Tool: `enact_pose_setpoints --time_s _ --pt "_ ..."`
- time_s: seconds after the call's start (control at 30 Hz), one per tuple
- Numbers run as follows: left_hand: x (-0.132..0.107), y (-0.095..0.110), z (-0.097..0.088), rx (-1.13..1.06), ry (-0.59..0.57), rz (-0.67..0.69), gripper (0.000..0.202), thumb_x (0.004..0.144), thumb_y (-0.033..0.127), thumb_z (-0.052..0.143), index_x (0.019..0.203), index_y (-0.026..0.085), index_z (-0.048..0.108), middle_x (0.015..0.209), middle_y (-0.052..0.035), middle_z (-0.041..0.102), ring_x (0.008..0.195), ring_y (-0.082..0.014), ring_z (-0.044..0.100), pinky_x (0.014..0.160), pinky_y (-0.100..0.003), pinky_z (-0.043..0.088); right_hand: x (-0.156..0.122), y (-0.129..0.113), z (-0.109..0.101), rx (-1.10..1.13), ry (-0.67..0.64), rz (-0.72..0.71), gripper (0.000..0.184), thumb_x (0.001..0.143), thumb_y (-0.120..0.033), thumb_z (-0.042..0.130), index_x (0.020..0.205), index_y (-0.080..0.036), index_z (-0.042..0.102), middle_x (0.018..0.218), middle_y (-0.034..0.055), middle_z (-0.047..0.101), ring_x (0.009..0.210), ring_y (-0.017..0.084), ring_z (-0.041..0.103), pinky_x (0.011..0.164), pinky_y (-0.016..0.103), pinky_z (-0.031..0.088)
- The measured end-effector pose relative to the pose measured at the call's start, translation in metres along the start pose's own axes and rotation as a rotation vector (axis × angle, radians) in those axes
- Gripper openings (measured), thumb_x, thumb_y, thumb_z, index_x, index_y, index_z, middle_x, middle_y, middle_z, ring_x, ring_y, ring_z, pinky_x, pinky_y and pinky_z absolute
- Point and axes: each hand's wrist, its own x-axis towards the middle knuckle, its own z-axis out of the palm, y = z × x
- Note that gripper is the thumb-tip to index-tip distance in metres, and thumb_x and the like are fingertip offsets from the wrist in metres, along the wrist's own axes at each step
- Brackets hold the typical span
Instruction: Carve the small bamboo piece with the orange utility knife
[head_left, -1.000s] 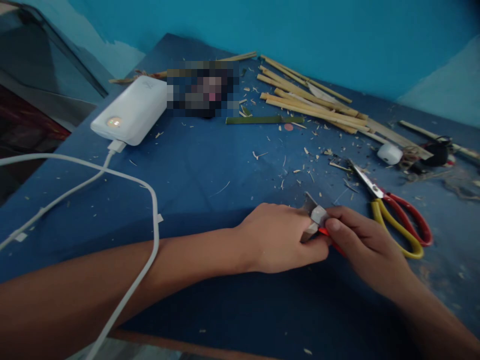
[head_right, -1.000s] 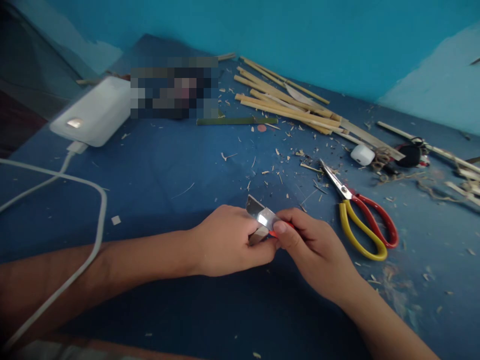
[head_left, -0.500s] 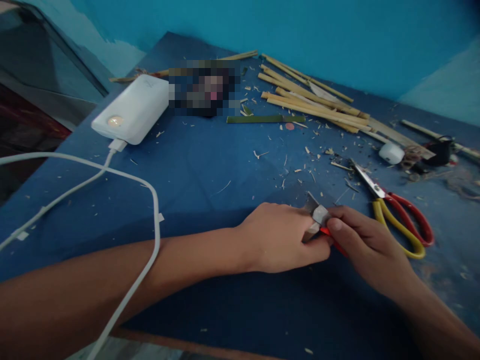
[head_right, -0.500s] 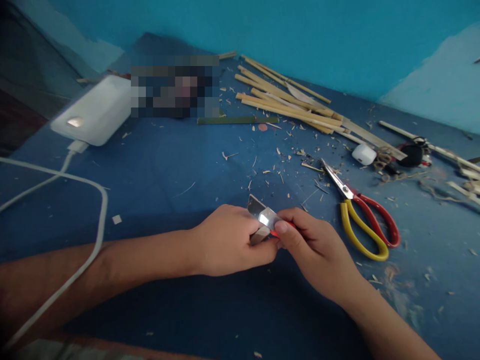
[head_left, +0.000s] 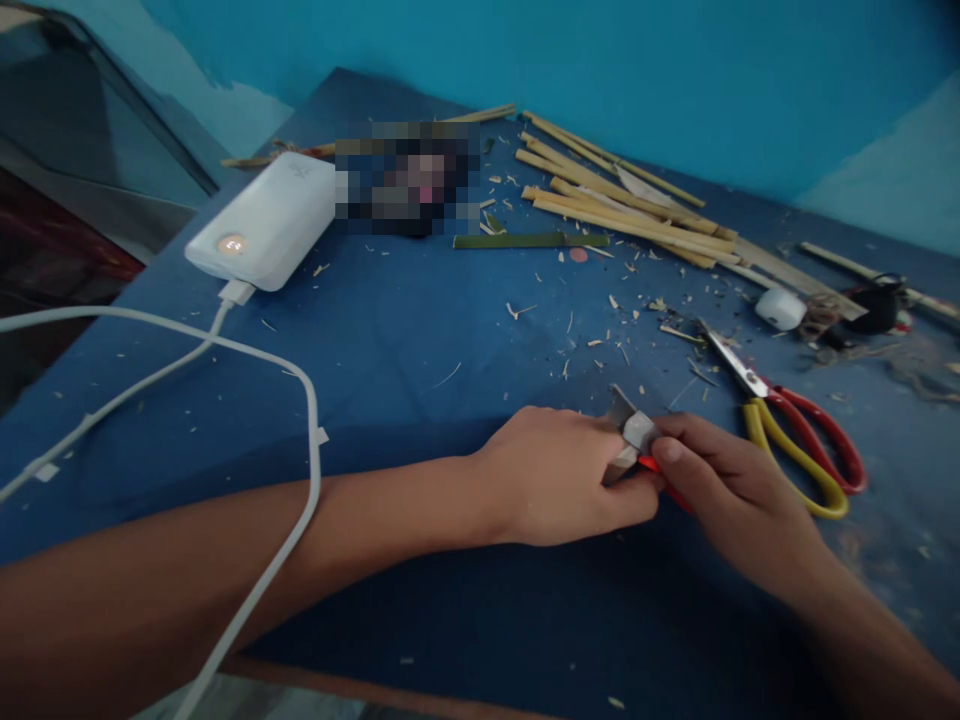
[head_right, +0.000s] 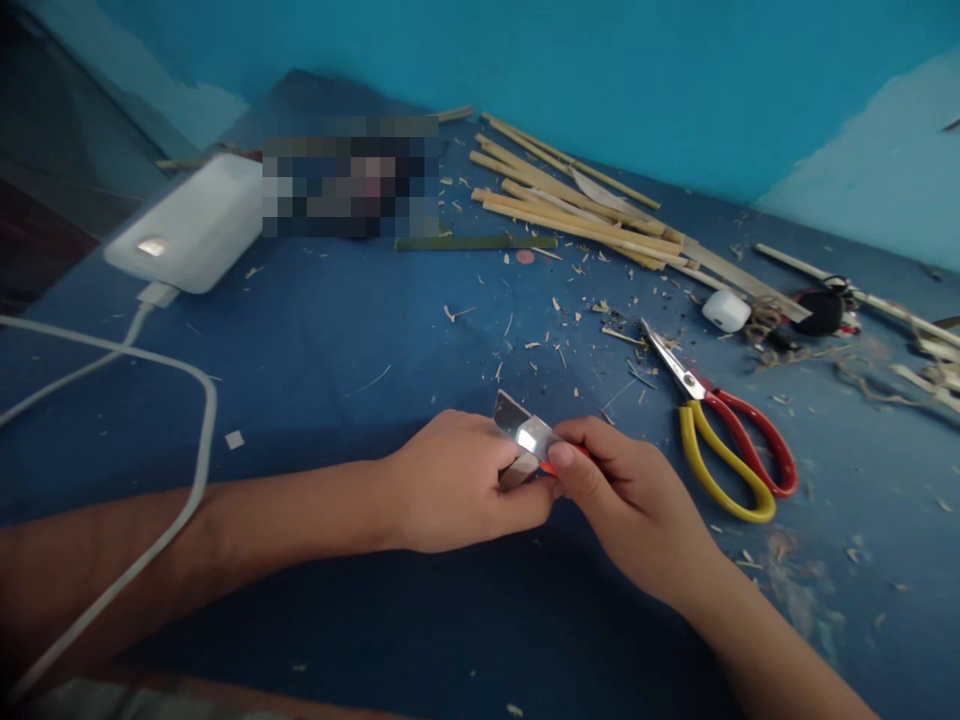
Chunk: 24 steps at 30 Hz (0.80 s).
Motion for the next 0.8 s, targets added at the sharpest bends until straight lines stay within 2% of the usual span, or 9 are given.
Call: enact_pose_setpoints --time_s 0.4,0.57,0.63,0.73,0.8 --pt "0.001 0.002 -0.001 -0.004 -0.017 -0.016 0.029 0.081 0.036 0.042 0.060 0.018 0.048 0.053 0.0031 0.046 0.049 -0.0095 0.040 0.047 -0.024 0.024 -0.002 0.000 -0.001 0.007 -0.011 0.017 0.026 0.094 -0.036 0.042 0.088 -0.020 0.062 0.071 0.0012 0.063 0.066 0.014 0.058 0.056 0.024 0.043" --pt "0.001 0.000 -0.002 -0.028 0.016 -0.016 0.028 0.080 0.037 0.043 0.060 0.018 0.048 0.053 0.0042 0.047 0.050 -0.0089 0.040 0.048 -0.023 0.024 -0.001 0.000 0.000 0.034 0.001 -0.002 0.025 0.093 -0.037 0.043 0.085 -0.021 0.062 0.073 0.0012 0.065 0.066 0.014 0.059 0.057 0.023 0.044" --pt "0.002 0.001 -0.006 -0.042 -0.028 -0.008 0.027 0.080 0.036 0.043 0.061 0.018 0.048 0.054 0.0040 0.047 0.050 -0.0093 0.041 0.048 -0.023 0.024 0.000 -0.001 0.000 0.027 0.002 0.009 0.024 0.093 -0.035 0.043 0.087 -0.021 0.062 0.074 0.0014 0.065 0.066 0.014 0.060 0.057 0.023 0.045" --pt "0.002 0.003 -0.015 -0.073 -0.155 -0.008 0.026 0.081 0.035 0.041 0.062 0.018 0.048 0.055 0.0034 0.047 0.051 -0.0095 0.041 0.049 -0.023 0.025 0.000 -0.004 0.000 0.006 0.002 0.014 0.025 0.092 -0.034 0.043 0.086 -0.021 0.062 0.072 0.0016 0.066 0.064 0.014 0.059 0.055 0.023 0.044" --pt "0.002 0.004 -0.020 -0.077 -0.175 -0.020 0.026 0.082 0.034 0.041 0.062 0.018 0.048 0.055 0.0032 0.046 0.051 -0.0092 0.040 0.049 -0.023 0.026 0.000 -0.005 -0.001 -0.005 0.005 0.010 0.025 0.092 -0.034 0.043 0.084 -0.021 0.062 0.070 0.0013 0.065 0.062 0.014 0.059 0.054 0.023 0.044"
